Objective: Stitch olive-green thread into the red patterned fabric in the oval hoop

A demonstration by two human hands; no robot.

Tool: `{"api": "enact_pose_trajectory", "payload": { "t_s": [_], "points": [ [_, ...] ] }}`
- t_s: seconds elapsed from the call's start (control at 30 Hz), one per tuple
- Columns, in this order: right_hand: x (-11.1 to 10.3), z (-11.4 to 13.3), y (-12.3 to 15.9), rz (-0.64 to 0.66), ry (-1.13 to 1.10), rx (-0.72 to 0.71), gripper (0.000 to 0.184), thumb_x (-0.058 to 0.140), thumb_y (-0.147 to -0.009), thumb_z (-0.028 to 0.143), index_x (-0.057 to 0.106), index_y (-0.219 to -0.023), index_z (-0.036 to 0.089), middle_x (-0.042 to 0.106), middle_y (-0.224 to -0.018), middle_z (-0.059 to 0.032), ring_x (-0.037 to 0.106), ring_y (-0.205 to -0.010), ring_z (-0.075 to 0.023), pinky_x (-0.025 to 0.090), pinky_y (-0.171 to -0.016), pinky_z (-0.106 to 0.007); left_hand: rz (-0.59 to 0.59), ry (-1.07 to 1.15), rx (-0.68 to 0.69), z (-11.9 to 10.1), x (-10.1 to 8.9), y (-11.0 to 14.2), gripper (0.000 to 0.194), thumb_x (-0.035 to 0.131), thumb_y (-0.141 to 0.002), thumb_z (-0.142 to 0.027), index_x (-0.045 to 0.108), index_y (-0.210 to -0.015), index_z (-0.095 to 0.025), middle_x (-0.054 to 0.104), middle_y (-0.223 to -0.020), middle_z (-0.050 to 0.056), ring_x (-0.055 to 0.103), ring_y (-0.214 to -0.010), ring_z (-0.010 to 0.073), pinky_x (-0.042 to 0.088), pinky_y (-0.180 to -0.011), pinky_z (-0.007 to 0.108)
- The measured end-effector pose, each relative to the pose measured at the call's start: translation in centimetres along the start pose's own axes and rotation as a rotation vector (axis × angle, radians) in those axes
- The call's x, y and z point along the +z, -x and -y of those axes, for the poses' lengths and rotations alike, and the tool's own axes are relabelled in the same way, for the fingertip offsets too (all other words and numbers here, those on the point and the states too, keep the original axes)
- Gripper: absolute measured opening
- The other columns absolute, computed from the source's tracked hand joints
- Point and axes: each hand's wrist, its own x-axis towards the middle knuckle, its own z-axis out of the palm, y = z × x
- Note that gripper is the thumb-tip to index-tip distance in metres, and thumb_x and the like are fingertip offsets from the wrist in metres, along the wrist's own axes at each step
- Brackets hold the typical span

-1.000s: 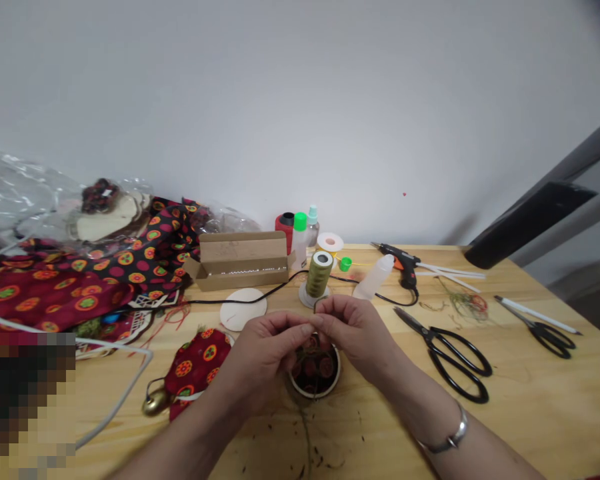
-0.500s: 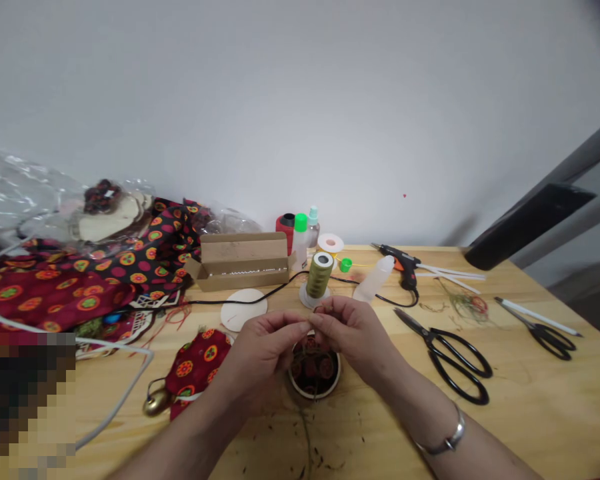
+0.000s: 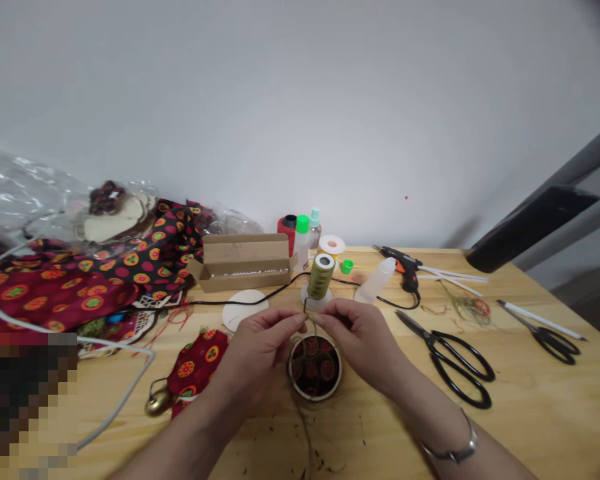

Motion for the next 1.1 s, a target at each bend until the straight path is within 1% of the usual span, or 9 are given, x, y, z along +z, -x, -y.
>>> {"api": "enact_pose_trajectory", "payload": {
  "t_s": [0.13,0.23,0.47,0.57,0.77,0.9,0.97,1.0,1.1],
  "points": [
    [0.2,0.4,0.5,-0.025,0.066,-0.033,0.021,0.049,-0.082,0.028,0.06,-0.066,0.018,0.056,-0.058,0.0009,0.047,-0.055,-0.0113,0.033,-0.051,-0.022,0.007,-0.021,0.015,0.0,-0.1,0.0,0.014,0.071,-0.061,-0.026,0.066,-0.062,-0.013,0.046,-0.043,-0.007,0.027,-0.037,0.0024,0.019,-0.037,0.017],
    [0.4,0.9,0.9,0.007,0.086,-0.074,0.021,0.047,-0.084,0.028,0.061,-0.07,0.019,0.057,-0.058,0.0014,0.047,-0.052,-0.0106,0.032,-0.051,-0.022,-0.001,-0.018,0.028,0.1,-0.3,-0.2,0.014,0.069,-0.064,-0.027,0.065,-0.065,-0.013,0.039,-0.04,-0.009,0.023,-0.037,0.0027,0.015,-0.037,0.017],
    [0.6,1.7,1.7,0.155,0.245,-0.229,0.025,0.041,-0.086,0.02,0.056,-0.065,0.018,0.056,-0.059,0.0002,0.047,-0.053,-0.0105,0.031,-0.052,-0.023,0.026,0.048,0.029,0.2,-0.5,-0.3,0.015,0.066,-0.067,-0.026,0.064,-0.069,-0.012,0.057,-0.058,-0.002,0.026,-0.039,0.0008,0.016,-0.037,0.016],
    [0.5,1.7,1.8,0.207,0.304,-0.305,0.024,0.041,-0.085,0.016,0.054,-0.065,0.018,0.054,-0.057,0.001,0.045,-0.051,-0.01,0.03,-0.051,-0.022,0.035,0.084,0.013,0.1,-0.6,-0.3,0.014,0.066,-0.067,-0.025,0.063,-0.067,-0.011,0.06,-0.061,0.0,0.026,-0.038,-0.0003,0.016,-0.036,0.014],
    [1.0,1.7,2.4,0.328,0.539,-0.486,0.015,0.044,-0.078,0.01,0.053,-0.072,0.019,0.058,-0.061,-0.0009,0.045,-0.054,-0.0125,0.028,-0.051,-0.025,0.053,0.197,-0.078,0.0,-0.7,-0.5,0.014,0.068,-0.064,-0.02,0.056,-0.063,-0.012,0.052,-0.05,-0.005,0.025,-0.034,-0.0012,0.013,-0.034,0.013],
    [1.5,1.9,3.1,0.444,0.629,-0.616,0.016,0.045,-0.071,0.005,0.054,-0.074,0.018,0.06,-0.06,-0.0009,0.044,-0.052,-0.0129,0.027,-0.048,-0.027,0.046,0.235,-0.099,0.1,-0.8,-0.9,0.016,0.067,-0.064,-0.019,0.053,-0.063,-0.014,0.046,-0.045,-0.008,0.026,-0.033,-0.0005,0.013,-0.033,0.013],
    [1.6,2.1,3.5,0.512,0.571,-0.678,0.016,0.044,-0.074,0.006,0.055,-0.073,0.019,0.06,-0.06,-0.0002,0.045,-0.05,-0.0125,0.028,-0.048,-0.027,0.021,0.238,-0.095,0.1,-0.9,-1.0,0.015,0.068,-0.064,-0.019,0.054,-0.066,-0.015,0.044,-0.044,-0.009,0.027,-0.034,0.0002,0.015,-0.033,0.013],
    [1.6,2.2,3.7,0.543,0.477,-0.684,0.017,0.044,-0.076,0.009,0.056,-0.07,0.02,0.06,-0.058,0.0008,0.045,-0.049,-0.0119,0.029,-0.047,-0.026,0.008,0.236,-0.094,0.0,-0.9,-1.0,0.015,0.068,-0.063,-0.019,0.054,-0.067,-0.015,0.043,-0.044,-0.009,0.028,-0.034,0.0005,0.016,-0.033,0.013],
    [1.1,2.5,4.5,0.578,0.102,-0.586,0.022,0.049,-0.08,0.025,0.057,-0.06,0.024,0.056,-0.051,0.0041,0.047,-0.046,-0.0101,0.032,-0.044,-0.022,-0.019,0.222,-0.084,0.0,-0.9,-1.0,0.017,0.069,-0.062,-0.021,0.054,-0.066,-0.015,0.042,-0.043,-0.009,0.028,-0.035,0.0008,0.018,-0.034,0.013]
  ]
}}
